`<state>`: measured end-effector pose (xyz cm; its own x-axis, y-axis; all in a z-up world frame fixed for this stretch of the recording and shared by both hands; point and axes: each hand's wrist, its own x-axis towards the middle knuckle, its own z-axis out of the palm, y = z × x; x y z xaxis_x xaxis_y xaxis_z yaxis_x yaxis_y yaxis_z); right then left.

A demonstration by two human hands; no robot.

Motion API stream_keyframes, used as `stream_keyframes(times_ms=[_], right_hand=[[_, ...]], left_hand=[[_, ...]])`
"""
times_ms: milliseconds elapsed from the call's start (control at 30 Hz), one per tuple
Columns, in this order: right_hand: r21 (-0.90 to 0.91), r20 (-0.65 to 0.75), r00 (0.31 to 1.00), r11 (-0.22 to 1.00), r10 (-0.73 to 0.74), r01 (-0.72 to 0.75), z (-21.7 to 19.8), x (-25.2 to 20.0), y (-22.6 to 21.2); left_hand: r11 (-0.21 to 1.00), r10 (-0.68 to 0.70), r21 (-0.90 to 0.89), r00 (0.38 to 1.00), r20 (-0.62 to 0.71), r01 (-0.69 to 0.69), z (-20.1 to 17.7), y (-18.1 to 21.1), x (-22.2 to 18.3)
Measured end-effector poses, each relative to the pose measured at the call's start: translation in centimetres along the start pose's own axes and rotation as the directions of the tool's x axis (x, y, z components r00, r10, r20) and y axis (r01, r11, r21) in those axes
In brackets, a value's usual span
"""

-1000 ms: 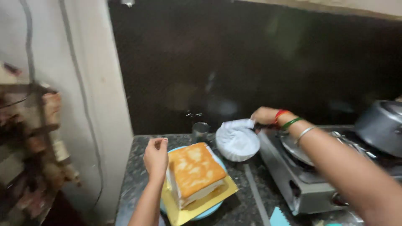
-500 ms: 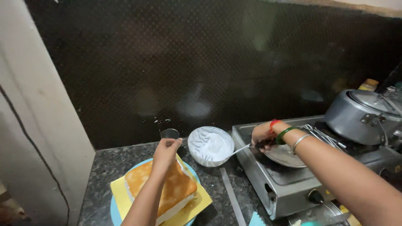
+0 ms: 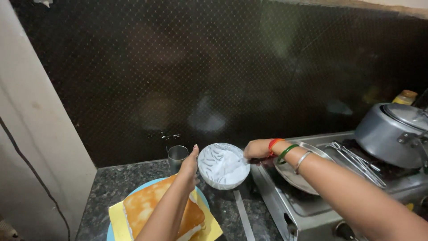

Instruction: The person spreads white frosting from a bowl onto the top and sides of a square cake using a spatula, smoothing it across the surface.

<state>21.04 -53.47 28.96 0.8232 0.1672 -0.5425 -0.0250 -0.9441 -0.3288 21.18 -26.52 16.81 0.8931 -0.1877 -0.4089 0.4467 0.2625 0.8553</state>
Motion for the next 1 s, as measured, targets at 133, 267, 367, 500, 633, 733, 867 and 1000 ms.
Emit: stream_keyframes(times_ms=[133,267,367,500,633,733,867,1000], right_hand=[[-0.483,-0.318,0.922,0.874,-0.219,0.041,0.3,1.5,-0.3],[-0.758,-0.383,0.842,0.65,-0.379,-0.052,2.5,3.4,-0.5],[-0.859,-0.328,0.839,0.507,-0.435,-0.073,4.2,5.7,-0.5],[-0.88,-0.285,0.843,0.472,-0.457,-0.042,5.7,8.5,0.2],[-0.832,-0.293,0.838,0.554,-0.46,0.014,5.3,6.4,-0.9],[-0.659,-0.252,0.879,0.737,-0.406,0.151,4.9,5.3,-1.1],[-0.309,-0.185,0.932,0.919,-0.312,0.246,3.8,5.7,0.7],[-0.039,-0.087,0.838,0.843,-0.538,0.537,1.7,7.3,4.9]], left_hand=[[0.999,-0.04,-0.028,0.998,-0.045,0.039,0.8,0.3,0.0],[0.992,-0.109,-0.07,0.992,-0.067,0.104,0.7,-0.5,2.4],[0.987,-0.138,-0.091,0.99,-0.043,0.134,0.8,-1.3,4.2],[0.979,-0.192,-0.075,0.98,-0.058,0.188,1.3,-1.1,4.3],[0.971,-0.235,-0.07,0.966,-0.107,0.228,2.2,-0.2,3.2],[0.971,-0.237,-0.074,0.959,-0.158,0.228,1.9,-0.5,3.5],[0.989,-0.089,-0.127,0.991,-0.103,0.076,0.0,-1.0,4.1],[0.982,0.133,-0.09,0.95,-0.281,-0.164,-4.5,0.3,2.5]])
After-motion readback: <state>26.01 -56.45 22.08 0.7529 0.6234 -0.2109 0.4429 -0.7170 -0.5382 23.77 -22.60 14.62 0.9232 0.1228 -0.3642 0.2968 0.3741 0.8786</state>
